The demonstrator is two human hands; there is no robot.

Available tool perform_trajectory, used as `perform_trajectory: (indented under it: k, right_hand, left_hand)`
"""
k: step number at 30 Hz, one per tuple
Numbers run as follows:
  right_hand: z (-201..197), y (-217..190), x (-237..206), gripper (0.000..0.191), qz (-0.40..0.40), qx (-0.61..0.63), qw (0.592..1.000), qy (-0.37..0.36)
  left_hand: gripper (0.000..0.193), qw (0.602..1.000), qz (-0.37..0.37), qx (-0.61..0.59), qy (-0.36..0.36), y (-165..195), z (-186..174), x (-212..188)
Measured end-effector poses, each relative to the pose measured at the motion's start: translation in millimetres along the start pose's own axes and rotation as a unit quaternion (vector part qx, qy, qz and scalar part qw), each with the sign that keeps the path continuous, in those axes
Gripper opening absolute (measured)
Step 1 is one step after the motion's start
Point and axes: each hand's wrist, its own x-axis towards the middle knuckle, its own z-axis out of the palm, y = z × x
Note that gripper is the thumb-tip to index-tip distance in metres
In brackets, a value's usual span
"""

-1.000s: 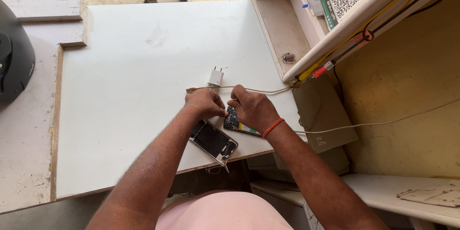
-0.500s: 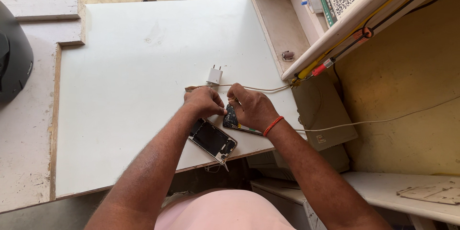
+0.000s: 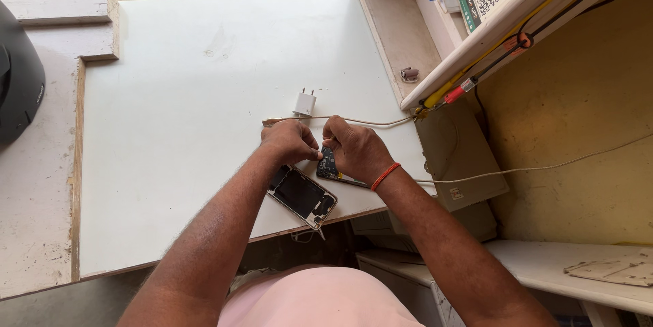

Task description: The person repairs a smartphone at a small workbench. They use a small hand tool to work inside the opened phone, detach and reposition the battery, handle the disassembled back cover and internal components, then close the phone and press its screen and edges while a customer stands at the counter.

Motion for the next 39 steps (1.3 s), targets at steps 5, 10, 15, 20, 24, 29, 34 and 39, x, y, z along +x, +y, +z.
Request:
perform_trajectory:
  k: [5, 10, 15, 20, 24, 29, 34, 39]
  right_hand:
    - [4.3, 1.7, 1.6, 0.023, 0.019, -0.018, 1.0, 0.002]
    - [8.4, 2.8, 0.6, 0.022, 0.029, -0.009, 0.999, 0.009]
    - [11.3, 8.8, -17.0, 0.04, 0.079, 0.14, 0.981, 0.108]
    - [16.5, 19.2, -34.1, 0.056, 0.166, 0.292, 0.93, 0.152]
    - [17.5, 30.4, -38.5, 0.059, 0.255, 0.318, 0.905, 0.125]
    - [26.4, 41.3, -41.2, 0.051, 0.169, 0.225, 0.94, 0.193]
    - [27.4, 50.7, -38.9, 0.047, 0.088, 0.155, 0.965, 0.192]
    - [7.7, 56.4, -38.5, 0.051, 0.195, 0.164, 0.958, 0.129]
  left_hand:
    - [0.03, 1.0, -0.005, 0.002, -0.006, 0.1, 0.3, 2.0]
    - [0.03, 1.0, -0.003, 0.001, -0.004, 0.2, -1.2, 1.0]
    - [0.04, 0.999, 0.011, 0.009, -0.03, 1.0, -7.3, -7.1]
    - [0.049, 0.997, 0.024, 0.062, -0.03, 3.3, -11.6, -15.1]
    - [0.049, 0.994, 0.024, 0.1, -0.029, 9.2, -10.8, -16.0]
    - [0.049, 0.994, 0.03, 0.107, -0.023, 6.5, -4.8, -14.8]
    - [0.054, 0.996, 0.031, 0.081, -0.016, 2.2, -1.8, -5.4]
    - [0.046, 1.0, 0.006, 0.02, 0.019, 6.4, 3.2, 5.7]
